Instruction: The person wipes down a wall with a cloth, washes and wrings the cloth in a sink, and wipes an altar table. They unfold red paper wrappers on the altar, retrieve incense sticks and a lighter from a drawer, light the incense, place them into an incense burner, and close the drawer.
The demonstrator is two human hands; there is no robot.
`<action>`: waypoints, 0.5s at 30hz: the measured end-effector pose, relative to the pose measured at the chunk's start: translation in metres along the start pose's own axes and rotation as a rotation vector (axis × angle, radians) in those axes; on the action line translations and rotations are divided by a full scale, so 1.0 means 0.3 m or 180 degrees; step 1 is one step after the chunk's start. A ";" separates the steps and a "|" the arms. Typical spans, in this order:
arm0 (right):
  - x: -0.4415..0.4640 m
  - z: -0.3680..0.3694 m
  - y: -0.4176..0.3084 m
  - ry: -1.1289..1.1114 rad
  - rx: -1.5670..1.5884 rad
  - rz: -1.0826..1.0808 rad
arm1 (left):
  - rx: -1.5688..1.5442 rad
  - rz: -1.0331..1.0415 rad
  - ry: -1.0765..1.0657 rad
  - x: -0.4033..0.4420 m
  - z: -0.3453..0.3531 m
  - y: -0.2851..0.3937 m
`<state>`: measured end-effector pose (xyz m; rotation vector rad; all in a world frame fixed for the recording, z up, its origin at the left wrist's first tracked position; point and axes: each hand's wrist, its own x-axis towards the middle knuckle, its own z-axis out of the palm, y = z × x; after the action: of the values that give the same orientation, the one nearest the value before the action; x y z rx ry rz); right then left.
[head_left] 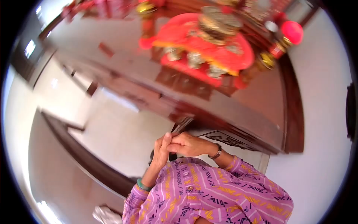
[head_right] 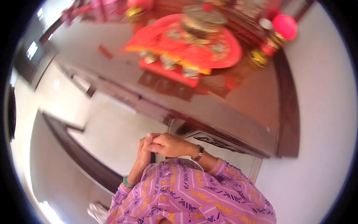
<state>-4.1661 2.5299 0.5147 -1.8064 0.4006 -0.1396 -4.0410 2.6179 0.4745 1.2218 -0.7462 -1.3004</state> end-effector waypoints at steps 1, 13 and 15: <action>0.019 0.024 0.004 -0.0022 0.0163 -0.0029 | 0.0057 -0.0123 0.0100 -0.026 -0.021 0.000; 0.125 0.184 -0.008 -0.1007 -0.0217 -0.0207 | 0.0854 0.0184 0.2301 -0.361 -0.125 -0.064; 0.137 0.259 -0.002 -0.1087 -0.0116 -0.0073 | 0.1208 0.0655 0.2583 -0.419 -0.163 -0.067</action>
<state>-4.1043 2.5868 0.4895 -1.8290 0.1403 0.1604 -4.0247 2.7533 0.4702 1.7561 -0.5008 -0.4137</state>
